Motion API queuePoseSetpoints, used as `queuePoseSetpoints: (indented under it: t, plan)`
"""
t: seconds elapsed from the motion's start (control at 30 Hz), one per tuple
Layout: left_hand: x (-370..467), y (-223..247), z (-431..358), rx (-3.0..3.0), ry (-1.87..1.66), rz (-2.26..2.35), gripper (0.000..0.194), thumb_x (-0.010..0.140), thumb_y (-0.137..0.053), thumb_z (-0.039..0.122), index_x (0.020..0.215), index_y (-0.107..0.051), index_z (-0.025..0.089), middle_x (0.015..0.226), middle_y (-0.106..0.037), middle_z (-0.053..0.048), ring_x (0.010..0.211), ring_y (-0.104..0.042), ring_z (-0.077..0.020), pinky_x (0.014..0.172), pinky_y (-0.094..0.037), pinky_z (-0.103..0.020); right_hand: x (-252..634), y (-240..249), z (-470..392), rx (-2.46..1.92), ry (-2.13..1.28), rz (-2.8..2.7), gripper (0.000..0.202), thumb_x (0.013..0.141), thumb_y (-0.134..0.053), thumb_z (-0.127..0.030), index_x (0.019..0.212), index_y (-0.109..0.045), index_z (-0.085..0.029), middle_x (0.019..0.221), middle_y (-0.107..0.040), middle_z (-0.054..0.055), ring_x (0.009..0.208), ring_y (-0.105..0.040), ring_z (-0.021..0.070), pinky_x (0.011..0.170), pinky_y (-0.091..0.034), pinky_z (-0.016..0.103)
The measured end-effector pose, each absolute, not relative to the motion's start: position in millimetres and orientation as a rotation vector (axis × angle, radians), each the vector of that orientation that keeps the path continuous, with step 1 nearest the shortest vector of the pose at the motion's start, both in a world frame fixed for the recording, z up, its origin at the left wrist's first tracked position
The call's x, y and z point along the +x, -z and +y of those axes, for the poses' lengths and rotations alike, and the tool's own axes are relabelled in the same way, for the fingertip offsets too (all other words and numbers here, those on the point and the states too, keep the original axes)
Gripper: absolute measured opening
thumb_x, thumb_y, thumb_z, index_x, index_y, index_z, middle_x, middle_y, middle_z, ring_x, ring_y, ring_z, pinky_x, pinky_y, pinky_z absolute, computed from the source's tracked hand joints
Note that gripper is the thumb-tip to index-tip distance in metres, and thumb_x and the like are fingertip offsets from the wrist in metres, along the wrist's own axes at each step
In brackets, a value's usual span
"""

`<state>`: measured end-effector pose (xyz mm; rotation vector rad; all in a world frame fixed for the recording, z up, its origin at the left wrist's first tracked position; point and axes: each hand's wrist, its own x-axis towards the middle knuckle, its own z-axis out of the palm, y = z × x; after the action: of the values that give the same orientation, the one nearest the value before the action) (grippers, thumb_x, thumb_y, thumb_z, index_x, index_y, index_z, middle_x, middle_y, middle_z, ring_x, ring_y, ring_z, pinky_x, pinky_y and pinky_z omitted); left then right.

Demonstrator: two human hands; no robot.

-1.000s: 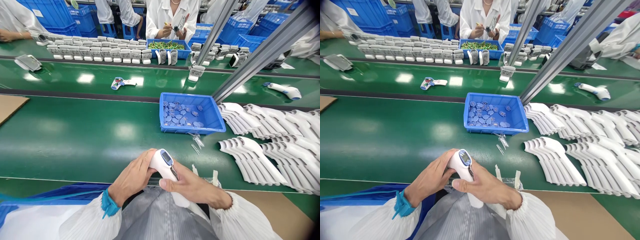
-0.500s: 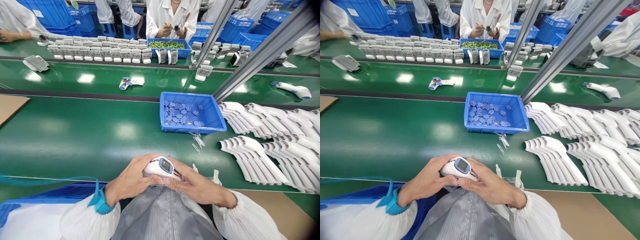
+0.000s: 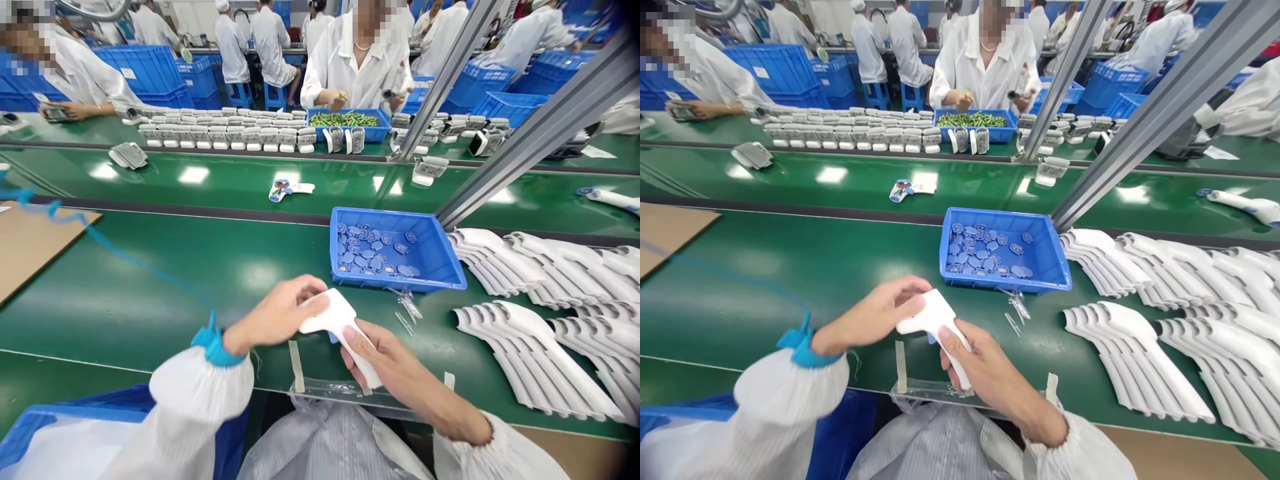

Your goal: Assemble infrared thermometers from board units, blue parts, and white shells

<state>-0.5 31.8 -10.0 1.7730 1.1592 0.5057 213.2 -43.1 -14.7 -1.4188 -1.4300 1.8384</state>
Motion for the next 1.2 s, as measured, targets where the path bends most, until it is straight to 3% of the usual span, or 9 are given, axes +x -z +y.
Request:
queuePoseSetpoints:
  t: [0.13, 0.27, 0.43, 0.53, 0.7, 0.8, 0.9, 1.03, 1.2]
  plan:
    - [-0.1, 15.9, 139.2, 1.928, -0.532, 1.801, 0.025, 0.094, -0.060, 0.034, 0.108, -0.063, 0.013, 0.113, -0.069, -0.015, 0.107, -0.064, -0.0271, 0.093, -0.049, -0.038, 211.3, 12.3, -54.5, -1.536, -1.904, -1.093, 0.057, 0.093, -0.043, -0.071, 0.080, -0.061, -0.019, 0.065, -0.058, 0.000, 0.062, -0.051, 0.0128, 0.062, -0.039, 0.027]
    - [19.9, 32.9, 237.0, 1.875, -0.548, 2.176, 0.048, 0.089, -0.066, 0.033, 0.123, -0.048, 0.003, 0.139, -0.049, -0.032, 0.134, -0.043, -0.0420, 0.106, -0.036, -0.054, 215.1, 12.7, -57.1, -1.613, -1.966, -0.693, 0.050, 0.092, -0.052, -0.067, 0.086, -0.067, -0.019, 0.075, -0.064, 0.002, 0.068, -0.054, 0.0135, 0.068, -0.043, 0.027]
    - [36.2, 41.2, 276.8, 1.967, -0.468, 2.214, 0.038, 0.094, -0.059, 0.033, 0.121, -0.048, 0.007, 0.129, -0.059, -0.025, 0.133, -0.046, -0.0353, 0.105, -0.039, -0.048, 220.2, 25.5, -54.7, -1.409, -2.073, -0.302, 0.049, 0.091, -0.060, -0.059, 0.117, -0.065, -0.018, 0.101, -0.072, 0.009, 0.072, -0.062, 0.0160, 0.071, -0.051, 0.032]
    - [16.1, 28.6, 255.0, 2.028, -0.441, 2.192, 0.038, 0.096, -0.054, 0.037, 0.118, -0.049, 0.006, 0.122, -0.063, -0.021, 0.123, -0.056, -0.0297, 0.102, -0.044, -0.041, 224.5, 29.0, -58.6, -1.319, -2.106, -0.200, 0.056, 0.088, -0.067, -0.056, 0.128, -0.061, -0.018, 0.107, -0.073, 0.011, 0.082, -0.067, 0.0200, 0.079, -0.054, 0.037]
    - [-49.6, 19.5, 164.5, 2.009, -0.454, 2.243, 0.045, 0.092, -0.060, 0.044, 0.116, -0.052, 0.007, 0.104, -0.068, -0.015, 0.099, -0.066, -0.0335, 0.088, -0.053, -0.049, 232.9, 29.6, -62.8, -1.239, -2.110, -0.221, 0.055, 0.088, -0.070, -0.050, 0.130, -0.063, -0.016, 0.105, -0.074, 0.012, 0.092, -0.069, 0.0211, 0.085, -0.053, 0.035]
    - [-64.9, 28.6, 99.5, 2.082, -0.498, 2.208, 0.044, 0.087, -0.066, 0.034, 0.119, -0.053, 0.008, 0.119, -0.066, -0.019, 0.116, -0.060, -0.0399, 0.098, -0.049, -0.054, 232.3, 28.5, -60.5, -1.198, -2.117, -0.270, 0.047, 0.089, -0.068, -0.049, 0.122, -0.069, -0.016, 0.105, -0.073, 0.011, 0.091, -0.068, 0.0197, 0.083, -0.054, 0.034]
    - [-45.3, 37.2, 42.0, 2.329, -0.705, 1.808, 0.047, 0.089, -0.065, 0.033, 0.130, -0.051, 0.015, 0.145, -0.053, -0.015, 0.138, -0.046, -0.0341, 0.117, -0.037, -0.051, 227.5, 25.2, -58.7, -1.174, -2.127, -0.318, 0.041, 0.090, -0.068, -0.049, 0.115, -0.073, -0.017, 0.105, -0.072, 0.010, 0.091, -0.067, 0.0191, 0.084, -0.054, 0.034]
    - [-6.7, 46.3, -5.6, 2.346, -0.568, 1.276, 0.050, 0.098, -0.054, 0.029, 0.145, -0.039, 0.026, 0.144, -0.057, -0.006, 0.131, -0.056, -0.0222, 0.109, -0.049, -0.039, 221.9, 18.0, -61.9, -1.103, -2.159, -0.402, 0.036, 0.090, -0.068, -0.046, 0.115, -0.074, -0.020, 0.095, -0.072, 0.007, 0.085, -0.067, 0.0173, 0.084, -0.054, 0.036]
    - [-1.0, 53.9, -17.8, 2.416, -0.697, 1.254, 0.045, 0.098, -0.054, 0.025, 0.142, -0.044, 0.026, 0.138, -0.063, -0.005, 0.124, -0.063, -0.0211, 0.105, -0.053, -0.034, 223.9, 12.4, -67.5, -1.048, -2.164, -0.508, 0.039, 0.094, -0.062, -0.049, 0.119, -0.072, -0.021, 0.096, -0.070, 0.006, 0.085, -0.067, 0.0165, 0.085, -0.052, 0.034]
